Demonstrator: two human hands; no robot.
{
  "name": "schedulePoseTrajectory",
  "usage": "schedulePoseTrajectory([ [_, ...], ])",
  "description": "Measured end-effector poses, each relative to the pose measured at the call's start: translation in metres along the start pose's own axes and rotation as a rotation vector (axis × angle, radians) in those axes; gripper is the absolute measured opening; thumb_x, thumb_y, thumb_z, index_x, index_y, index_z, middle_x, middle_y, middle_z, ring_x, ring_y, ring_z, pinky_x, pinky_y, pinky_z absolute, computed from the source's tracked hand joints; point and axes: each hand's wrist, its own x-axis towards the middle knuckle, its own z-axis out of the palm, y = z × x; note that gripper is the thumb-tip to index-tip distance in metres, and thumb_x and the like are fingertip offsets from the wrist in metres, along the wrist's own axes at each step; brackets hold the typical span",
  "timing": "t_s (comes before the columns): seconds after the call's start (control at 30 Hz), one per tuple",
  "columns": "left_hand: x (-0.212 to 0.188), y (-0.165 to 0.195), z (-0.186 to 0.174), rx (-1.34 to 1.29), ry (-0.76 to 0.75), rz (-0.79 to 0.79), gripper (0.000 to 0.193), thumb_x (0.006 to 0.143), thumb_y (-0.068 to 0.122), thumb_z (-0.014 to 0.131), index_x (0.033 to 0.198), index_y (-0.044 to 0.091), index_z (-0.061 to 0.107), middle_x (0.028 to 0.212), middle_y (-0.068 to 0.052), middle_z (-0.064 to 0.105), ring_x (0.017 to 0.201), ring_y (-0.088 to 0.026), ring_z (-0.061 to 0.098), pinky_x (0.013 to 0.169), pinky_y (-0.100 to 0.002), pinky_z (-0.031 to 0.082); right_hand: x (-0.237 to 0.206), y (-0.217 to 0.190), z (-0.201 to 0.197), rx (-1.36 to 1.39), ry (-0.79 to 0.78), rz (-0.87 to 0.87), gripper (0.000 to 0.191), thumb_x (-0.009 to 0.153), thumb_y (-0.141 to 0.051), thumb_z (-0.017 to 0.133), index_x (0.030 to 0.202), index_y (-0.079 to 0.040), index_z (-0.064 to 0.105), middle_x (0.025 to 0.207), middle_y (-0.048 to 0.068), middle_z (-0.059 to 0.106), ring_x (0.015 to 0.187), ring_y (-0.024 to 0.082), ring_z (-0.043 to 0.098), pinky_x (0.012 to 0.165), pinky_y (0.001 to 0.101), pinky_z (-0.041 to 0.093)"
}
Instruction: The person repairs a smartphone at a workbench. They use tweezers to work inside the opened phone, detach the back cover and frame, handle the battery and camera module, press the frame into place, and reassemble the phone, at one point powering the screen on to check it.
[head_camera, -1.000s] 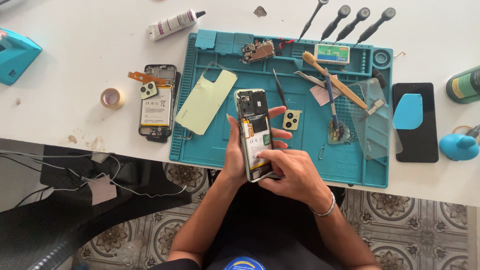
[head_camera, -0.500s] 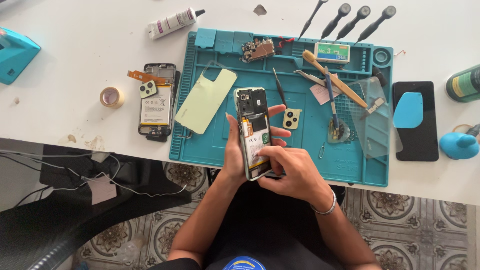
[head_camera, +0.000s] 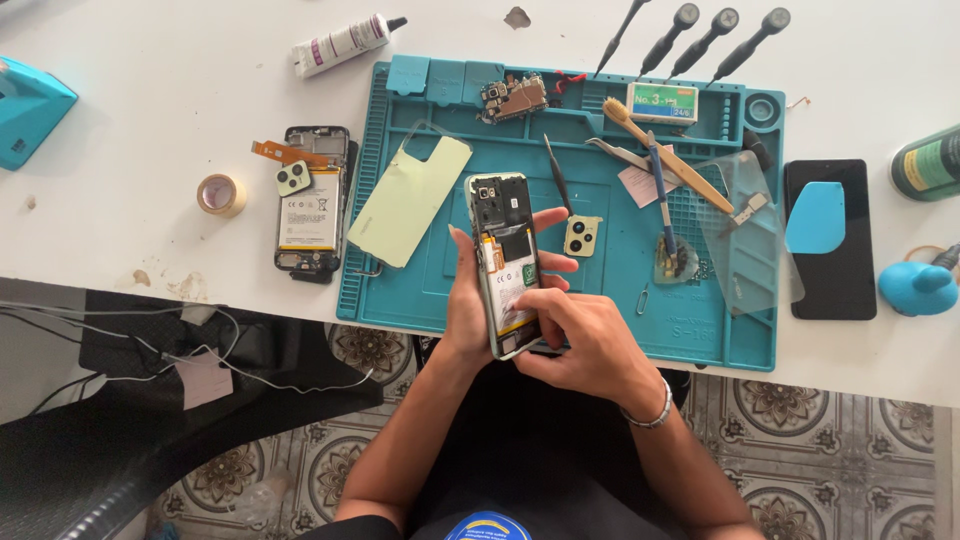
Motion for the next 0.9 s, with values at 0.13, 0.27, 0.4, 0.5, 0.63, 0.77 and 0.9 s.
schedulePoseTrajectory([
  [0.13,0.003,-0.006,0.003,0.079,0.086,0.118,0.064,0.111,0.045,0.031,0.162,0.007,0.021,0.152,-0.017,0.048,0.101,-0.019,0.068,0.081,-0.033,0.061,-0.004,0.000,0.001,0.047,0.084,0.040,0.053,0.076,-0.005,0.078,0.123,-0.006,0.055,0.064,0.001,0.055,0.054,0.012,0.058,0.051,0.0273,0.047],
  [0.27,0.003,-0.008,0.008,0.092,0.156,0.214,0.070,0.114,0.017,0.048,0.171,0.011,0.009,0.153,-0.014,0.042,0.119,-0.017,0.063,0.098,-0.032,0.059,-0.006,0.002,0.001,0.125,0.214,0.065,0.039,0.093,0.000,0.068,0.126,0.001,0.048,0.081,0.003,0.070,0.062,0.009,0.065,0.055,0.0231,0.049],
  [0.4,0.003,-0.001,0.013,0.159,0.183,0.290,0.071,0.109,0.010,0.051,0.166,0.014,0.010,0.152,-0.012,0.044,0.125,-0.020,0.062,0.097,-0.035,0.060,-0.002,0.004,0.000,0.236,0.297,0.288,0.025,0.098,-0.005,0.064,0.118,0.004,0.051,0.075,0.004,0.068,0.060,0.006,0.068,0.052,0.0193,0.054],
  [0.5,0.003,0.003,0.018,0.157,0.182,0.308,0.071,0.110,0.008,0.050,0.168,0.016,0.010,0.151,-0.012,0.044,0.126,-0.020,0.061,0.094,-0.035,0.061,0.000,0.003,-0.002,0.353,0.336,0.421,0.019,0.101,-0.008,0.061,0.115,0.004,0.055,0.072,0.004,0.067,0.056,0.007,0.064,0.050,0.0197,0.052],
  [0.63,0.000,0.007,0.020,0.160,0.200,0.281,0.069,0.110,0.010,0.047,0.167,0.020,0.010,0.152,-0.011,0.044,0.127,-0.019,0.061,0.096,-0.036,0.062,0.003,-0.001,-0.001,0.360,0.356,0.465,0.023,0.102,-0.013,0.061,0.117,0.004,0.055,0.072,0.003,0.067,0.057,0.006,0.063,0.050,0.0196,0.051],
  [0.77,0.000,0.007,0.019,0.133,0.178,0.293,0.069,0.111,0.010,0.046,0.168,0.021,0.010,0.152,-0.010,0.045,0.127,-0.019,0.062,0.097,-0.035,0.062,0.005,-0.002,0.000,0.366,0.361,0.463,0.025,0.102,-0.013,0.061,0.119,0.004,0.055,0.073,0.002,0.067,0.058,0.006,0.064,0.051,0.0195,0.051],
  [0.9,0.000,0.006,0.017,0.132,0.169,0.310,0.069,0.112,0.009,0.047,0.169,0.020,0.010,0.152,-0.011,0.046,0.126,-0.019,0.061,0.095,-0.034,0.061,0.005,-0.002,0.000,0.359,0.351,0.469,0.024,0.102,-0.011,0.062,0.120,0.003,0.054,0.074,0.002,0.066,0.059,0.006,0.064,0.052,0.0197,0.052],
])
